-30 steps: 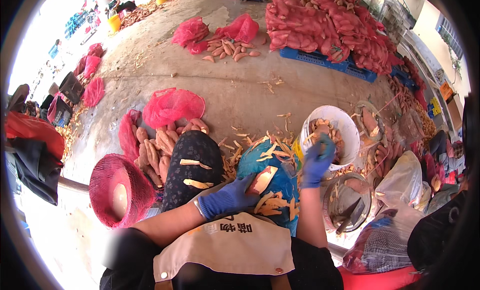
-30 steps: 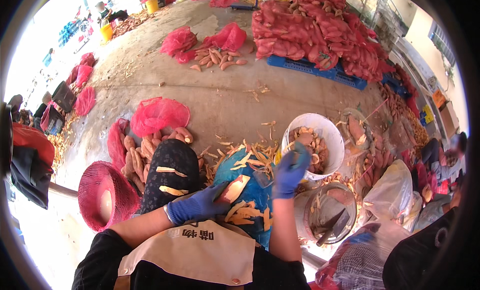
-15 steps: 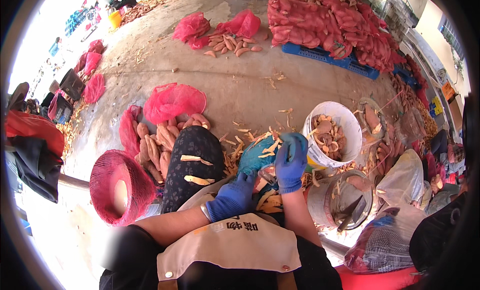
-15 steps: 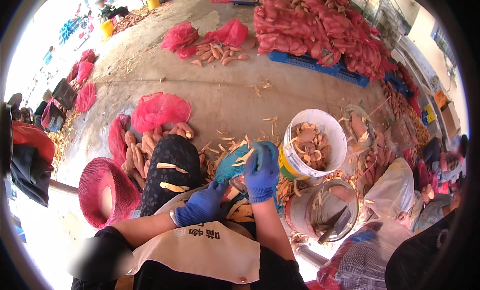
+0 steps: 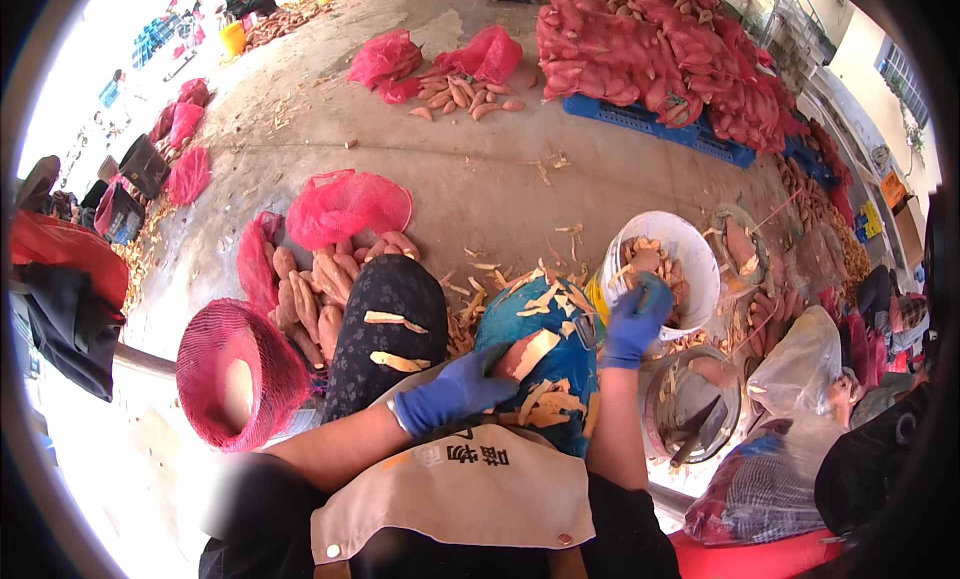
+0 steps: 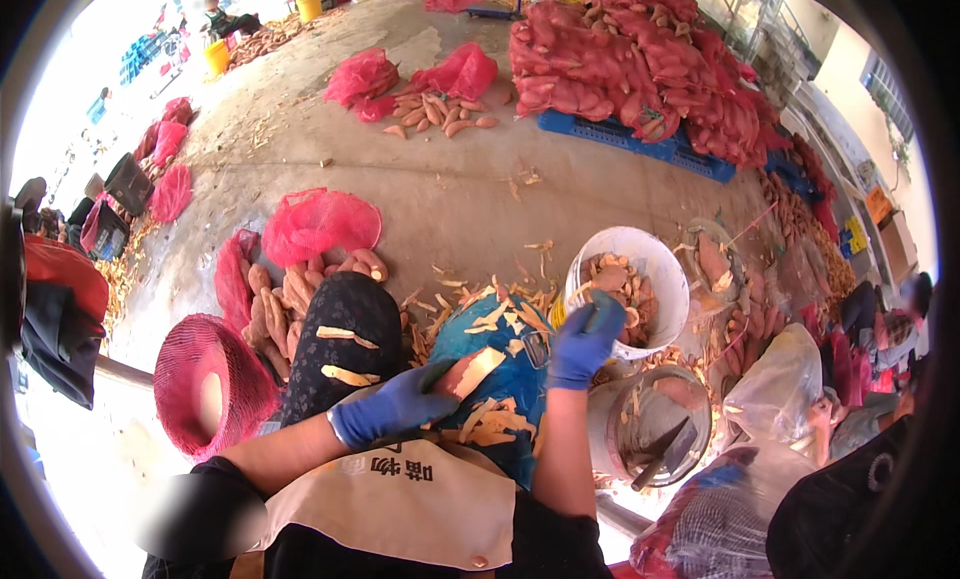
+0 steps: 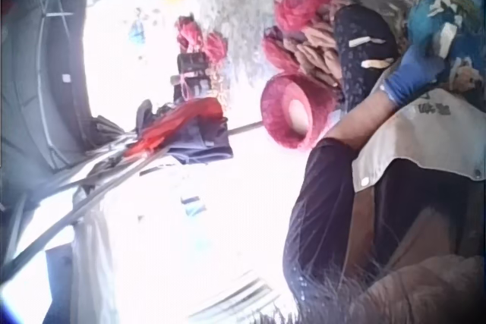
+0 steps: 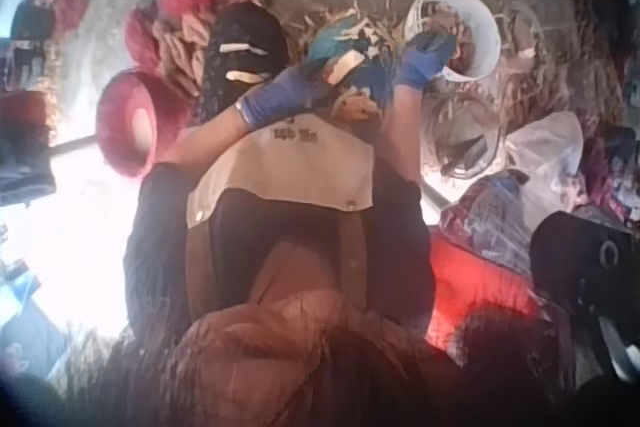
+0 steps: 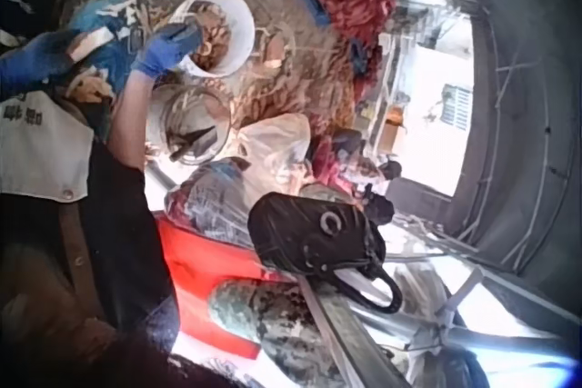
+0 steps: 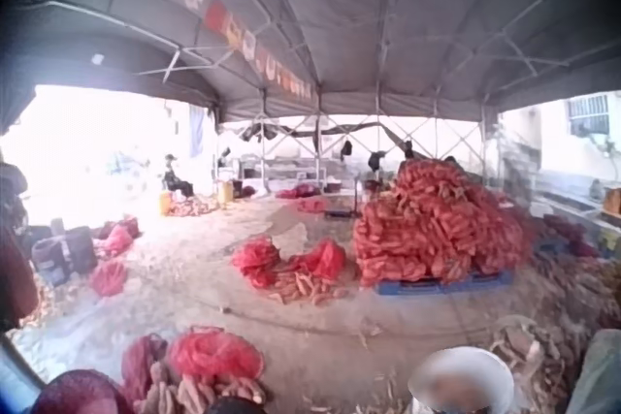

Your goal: The person sits on the ground and peels sweet potatoes using a knife. They hold the potato in one hand and remove the skin with the other, placing the peeled potatoes into a white bucket.

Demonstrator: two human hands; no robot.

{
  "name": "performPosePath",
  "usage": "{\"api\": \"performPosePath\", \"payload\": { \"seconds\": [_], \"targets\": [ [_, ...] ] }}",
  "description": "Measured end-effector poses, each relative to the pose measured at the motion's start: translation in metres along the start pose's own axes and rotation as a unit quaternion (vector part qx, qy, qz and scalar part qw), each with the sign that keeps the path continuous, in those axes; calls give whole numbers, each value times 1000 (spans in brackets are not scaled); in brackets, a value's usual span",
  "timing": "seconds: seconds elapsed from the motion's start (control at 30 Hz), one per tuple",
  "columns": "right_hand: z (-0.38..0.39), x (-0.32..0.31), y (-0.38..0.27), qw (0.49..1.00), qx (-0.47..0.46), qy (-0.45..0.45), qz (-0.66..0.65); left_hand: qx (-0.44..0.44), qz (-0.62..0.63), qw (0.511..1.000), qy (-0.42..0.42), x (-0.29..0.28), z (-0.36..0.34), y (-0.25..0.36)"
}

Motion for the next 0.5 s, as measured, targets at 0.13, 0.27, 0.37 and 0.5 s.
{"api": "performPosePath", "payload": {
  "seconds": [0.13,0.27,0.37,0.5],
  "targets": [
    [30,24,-14,951,181,-67,-240,12,-180,978,103,0,2,5],
    [28,42,-74,990,4,-110,-86,-12,-203,974,104,10,-2,-3],
    [-2,8,-22,995,-30,-19,95,-1,-192,976,104,9,0,-10],
    [13,7,-11,990,106,-31,-84,-3,-75,995,64,14,-9,-18]
  ]
}}
Point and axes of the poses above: each hand's wrist, its own z-axis away from the middle knuckle, its own x-axis out of the palm, y = z × x, the point moved 7 cm from there along -z, towards the middle knuckle, and after that the axes turned 13 degrees about -z, right-handed, at the moved point
